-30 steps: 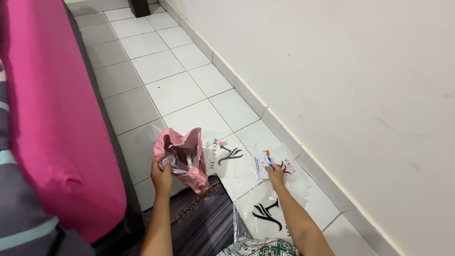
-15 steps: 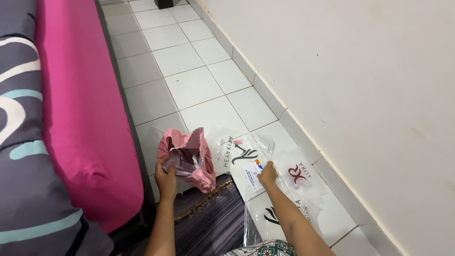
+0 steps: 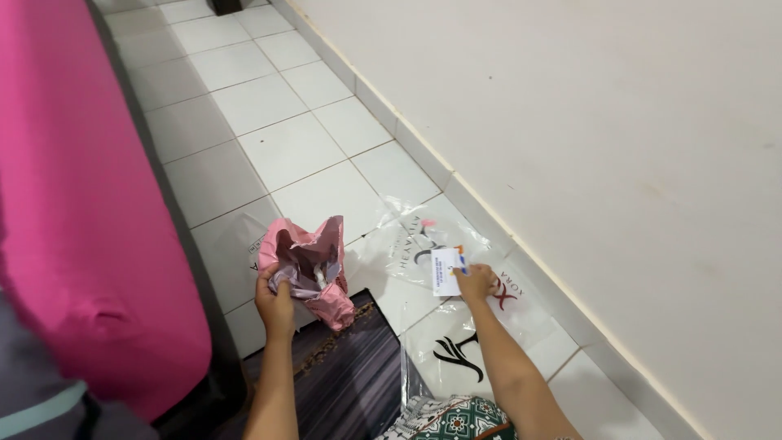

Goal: The person unboxes a package by hand, removing a flower accessory, a small box, and a black garment. They place the accessory and box into a vanity drawer, then carry the garment through the house to a laundry basket.

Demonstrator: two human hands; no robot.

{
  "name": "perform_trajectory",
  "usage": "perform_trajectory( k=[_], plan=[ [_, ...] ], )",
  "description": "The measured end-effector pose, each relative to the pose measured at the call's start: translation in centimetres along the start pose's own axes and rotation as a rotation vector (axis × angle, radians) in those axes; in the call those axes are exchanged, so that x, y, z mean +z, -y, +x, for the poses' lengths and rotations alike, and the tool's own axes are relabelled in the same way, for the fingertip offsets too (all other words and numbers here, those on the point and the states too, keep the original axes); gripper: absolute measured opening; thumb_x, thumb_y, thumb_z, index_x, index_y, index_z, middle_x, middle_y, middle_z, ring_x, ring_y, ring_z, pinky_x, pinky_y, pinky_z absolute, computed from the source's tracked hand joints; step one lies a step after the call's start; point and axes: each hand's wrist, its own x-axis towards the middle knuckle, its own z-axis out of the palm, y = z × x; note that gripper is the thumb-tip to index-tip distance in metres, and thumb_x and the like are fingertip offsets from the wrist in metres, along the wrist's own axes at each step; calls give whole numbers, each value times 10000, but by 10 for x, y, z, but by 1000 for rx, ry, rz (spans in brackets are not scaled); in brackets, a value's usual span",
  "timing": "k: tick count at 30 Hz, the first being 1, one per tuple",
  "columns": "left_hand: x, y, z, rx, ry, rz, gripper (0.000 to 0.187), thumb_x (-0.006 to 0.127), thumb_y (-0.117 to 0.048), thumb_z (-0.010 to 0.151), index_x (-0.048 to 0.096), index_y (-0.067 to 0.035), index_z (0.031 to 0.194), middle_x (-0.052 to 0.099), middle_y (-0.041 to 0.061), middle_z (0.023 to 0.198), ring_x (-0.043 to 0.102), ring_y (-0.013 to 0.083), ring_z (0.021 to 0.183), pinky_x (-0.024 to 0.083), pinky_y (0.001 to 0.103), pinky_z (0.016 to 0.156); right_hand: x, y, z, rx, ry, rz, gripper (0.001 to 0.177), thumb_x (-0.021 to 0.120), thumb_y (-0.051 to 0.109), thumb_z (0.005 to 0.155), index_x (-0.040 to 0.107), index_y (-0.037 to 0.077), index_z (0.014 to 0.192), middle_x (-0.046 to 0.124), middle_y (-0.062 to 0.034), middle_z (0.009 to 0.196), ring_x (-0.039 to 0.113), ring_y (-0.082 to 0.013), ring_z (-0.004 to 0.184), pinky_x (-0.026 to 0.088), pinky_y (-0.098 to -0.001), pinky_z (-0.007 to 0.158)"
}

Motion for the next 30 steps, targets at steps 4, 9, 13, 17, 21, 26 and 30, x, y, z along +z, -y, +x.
perform_trajectory(
  k=[4,9,13,17,21,26,30],
  plan=[
    [20,-11,-9,-19,49,-4,316,580,-10,942,616,5,1255,650,60,1199,623,132,1060,499,271,925,-33,-45,-3,260,28,10,566,771,566,784,750,234,1242,278,-119,1637,97,-441,1521,101,-811,1107],
    [32,-1,-13,-91,66,-70,315,589,-12,950,618,-2,1264,650,66,1189,625,136,1038,510,272,893,-59,-75,-5,582,147,107,872,849,593,731,516,270,1469,-37,-226,1713,-77,-582,1510,141,-850,1068],
    [42,14,-17,-110,81,-137,324,608,-18,946,609,-16,1270,658,58,1165,636,128,1019,523,267,870,-54,-74,-14,555,269,41,1355,997,595,607,128,335,1614,-120,-303,1665,-69,-631,1451,166,-818,1038],
    [49,18,-18,-63,103,-71,323,621,-24,942,625,-18,1265,658,54,1153,629,128,1002,520,268,856,-34,-68,-34,257,374,-198,1369,972,509,613,97,260,1635,270,-101,1680,292,-385,1534,396,-719,1090],
    [57,19,-22,-36,118,-46,332,621,-34,932,629,-20,1264,659,54,1151,627,132,999,521,270,856,-15,-70,-30,56,247,-32,1029,879,334,722,311,56,1533,667,-170,1314,647,-367,1211,543,-493,997],
    [65,9,-26,-19,135,-50,331,614,-45,940,619,-24,1271,660,61,1155,638,141,1013,529,273,868,-15,-63,-9,6,172,138,380,822,261,838,724,-43,1043,742,-231,1027,731,-367,954,577,-441,843],
    [78,-2,-29,41,162,-52,367,602,-34,935,596,-34,1302,640,98,1215,624,173,1077,512,297,923,-35,-37,5,210,177,838,288,756,135,862,703,-60,1069,743,-159,943,703,-296,819,532,-423,672]
  ],
)
